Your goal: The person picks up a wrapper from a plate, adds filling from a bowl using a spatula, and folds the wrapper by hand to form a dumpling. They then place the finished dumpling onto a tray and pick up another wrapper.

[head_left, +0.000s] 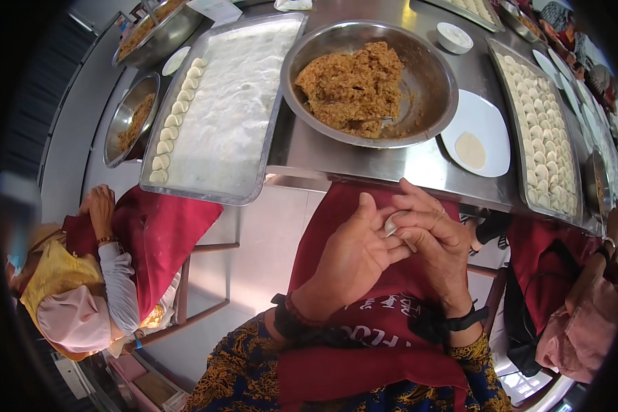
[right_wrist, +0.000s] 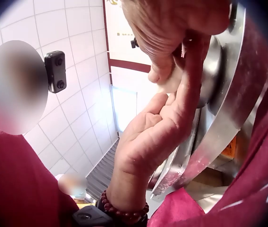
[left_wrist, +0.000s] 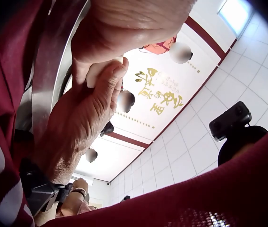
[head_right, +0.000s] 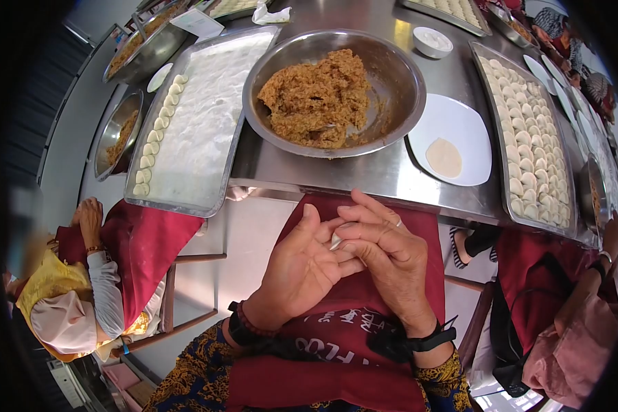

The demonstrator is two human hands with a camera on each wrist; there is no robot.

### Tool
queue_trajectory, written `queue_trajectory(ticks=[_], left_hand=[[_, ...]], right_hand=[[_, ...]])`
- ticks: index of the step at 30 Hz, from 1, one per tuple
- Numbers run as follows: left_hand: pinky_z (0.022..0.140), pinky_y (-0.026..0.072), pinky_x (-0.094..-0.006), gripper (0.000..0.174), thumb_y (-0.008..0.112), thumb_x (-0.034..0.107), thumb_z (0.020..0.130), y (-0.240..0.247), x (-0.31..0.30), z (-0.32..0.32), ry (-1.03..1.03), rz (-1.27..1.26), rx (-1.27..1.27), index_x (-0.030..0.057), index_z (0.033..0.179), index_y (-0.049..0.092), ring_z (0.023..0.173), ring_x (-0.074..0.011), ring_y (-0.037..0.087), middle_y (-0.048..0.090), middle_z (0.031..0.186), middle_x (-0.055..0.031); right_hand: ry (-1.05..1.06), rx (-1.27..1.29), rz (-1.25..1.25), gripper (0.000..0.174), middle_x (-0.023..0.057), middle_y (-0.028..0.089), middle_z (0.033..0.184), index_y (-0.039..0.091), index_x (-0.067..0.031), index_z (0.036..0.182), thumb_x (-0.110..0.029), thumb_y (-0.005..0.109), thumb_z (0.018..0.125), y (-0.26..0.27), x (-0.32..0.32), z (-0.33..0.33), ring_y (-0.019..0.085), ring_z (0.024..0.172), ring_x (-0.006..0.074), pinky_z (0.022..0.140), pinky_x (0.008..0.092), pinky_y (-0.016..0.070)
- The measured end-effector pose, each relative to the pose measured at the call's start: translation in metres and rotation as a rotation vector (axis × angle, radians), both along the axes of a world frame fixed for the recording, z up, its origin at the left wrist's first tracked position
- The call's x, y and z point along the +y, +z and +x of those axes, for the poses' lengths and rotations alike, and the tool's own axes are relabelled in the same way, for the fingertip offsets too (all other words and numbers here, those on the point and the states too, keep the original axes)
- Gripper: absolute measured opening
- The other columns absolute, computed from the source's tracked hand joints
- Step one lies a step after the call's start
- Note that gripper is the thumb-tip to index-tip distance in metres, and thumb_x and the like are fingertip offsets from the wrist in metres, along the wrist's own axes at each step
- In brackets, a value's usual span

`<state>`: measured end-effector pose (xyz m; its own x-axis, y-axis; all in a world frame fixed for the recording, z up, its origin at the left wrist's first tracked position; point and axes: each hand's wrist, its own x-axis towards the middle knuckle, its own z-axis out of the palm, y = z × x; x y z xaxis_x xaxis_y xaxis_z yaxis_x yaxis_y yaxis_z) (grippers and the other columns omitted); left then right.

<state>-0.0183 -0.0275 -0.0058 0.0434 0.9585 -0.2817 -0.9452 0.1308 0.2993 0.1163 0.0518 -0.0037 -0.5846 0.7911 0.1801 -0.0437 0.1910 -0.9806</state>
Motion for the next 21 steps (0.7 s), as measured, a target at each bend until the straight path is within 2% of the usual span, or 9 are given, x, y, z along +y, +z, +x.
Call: queue_trajectory(ticks=[3,5,7,9,15,19,21], left_hand=[[0.109,0.0377,-0.0505,0.062,0.027,0.048,0.105,-0.003,0.000,-0.001,-0.030,0.030,-0.014,-0.0028,0.138,0.038,0.120,-0.0236,0.052,0.049,0.135,-0.0135],[0.109,0.0380,-0.0508,0.058,0.028,0.046,0.106,-0.003,-0.001,-0.002,-0.101,-0.036,0.083,-0.0022,0.136,0.041,0.119,-0.0225,0.053,0.051,0.133,-0.0133],[0.109,0.0376,-0.0504,0.057,0.028,0.046,0.106,-0.003,-0.002,-0.002,-0.080,-0.032,0.075,-0.0020,0.135,0.041,0.119,-0.0225,0.053,0.052,0.132,-0.0136],[0.110,0.0373,-0.0500,0.056,0.028,0.045,0.106,-0.004,-0.002,-0.002,-0.058,-0.027,0.068,-0.0018,0.135,0.042,0.119,-0.0225,0.053,0.052,0.132,-0.0139],[0.112,0.0362,-0.0486,0.051,0.029,0.040,0.107,-0.008,-0.001,0.001,-0.001,-0.008,-0.009,-0.0016,0.134,0.042,0.121,-0.0225,0.053,0.053,0.131,-0.0123],[0.111,0.0373,-0.0484,0.040,0.035,0.033,0.107,-0.011,-0.001,0.003,0.001,0.015,-0.019,0.0016,0.127,0.051,0.119,-0.0212,0.054,0.058,0.124,-0.0096],[0.111,0.0379,-0.0483,0.037,0.037,0.031,0.107,-0.012,-0.003,0.003,-0.010,0.015,0.001,0.0027,0.125,0.054,0.118,-0.0208,0.055,0.059,0.122,-0.0086]], right_hand=[[0.013,-0.047,0.038,0.016,0.0124,0.071,0.112,0.075,-0.0037,0.096,-0.004,0.073,0.080,-0.001,0.003,0.004,0.053,0.129,0.0292,0.106,0.0392,0.0427],[0.034,-0.061,0.054,0.017,0.0128,0.070,0.113,0.075,-0.0035,0.097,-0.004,0.073,0.080,-0.003,0.005,0.005,0.053,0.128,0.0292,0.106,0.0390,0.0426],[0.056,-0.076,0.070,0.018,0.0132,0.070,0.114,0.074,-0.0033,0.098,-0.004,0.073,0.080,-0.002,0.004,0.004,0.054,0.128,0.0291,0.106,0.0389,0.0426],[-0.005,-0.012,-0.073,0.021,0.0138,0.069,0.117,0.074,-0.0034,0.101,-0.004,0.074,0.079,0.002,-0.001,0.000,0.054,0.128,0.0294,0.106,0.0393,0.0419],[-0.013,0.016,-0.022,0.021,0.0136,0.069,0.118,0.074,-0.0040,0.101,-0.004,0.073,0.080,0.002,-0.001,0.000,0.053,0.128,0.0300,0.107,0.0410,0.0407],[-0.001,0.057,-0.065,0.019,0.0129,0.069,0.117,0.075,-0.0050,0.100,-0.005,0.073,0.081,-0.004,0.001,0.004,0.053,0.129,0.0307,0.108,0.0417,0.0396],[0.024,0.026,0.029,0.017,0.0122,0.069,0.117,0.075,-0.0054,0.099,-0.008,0.072,0.082,-0.002,0.003,0.005,0.052,0.130,0.0310,0.109,0.0422,0.0382]])
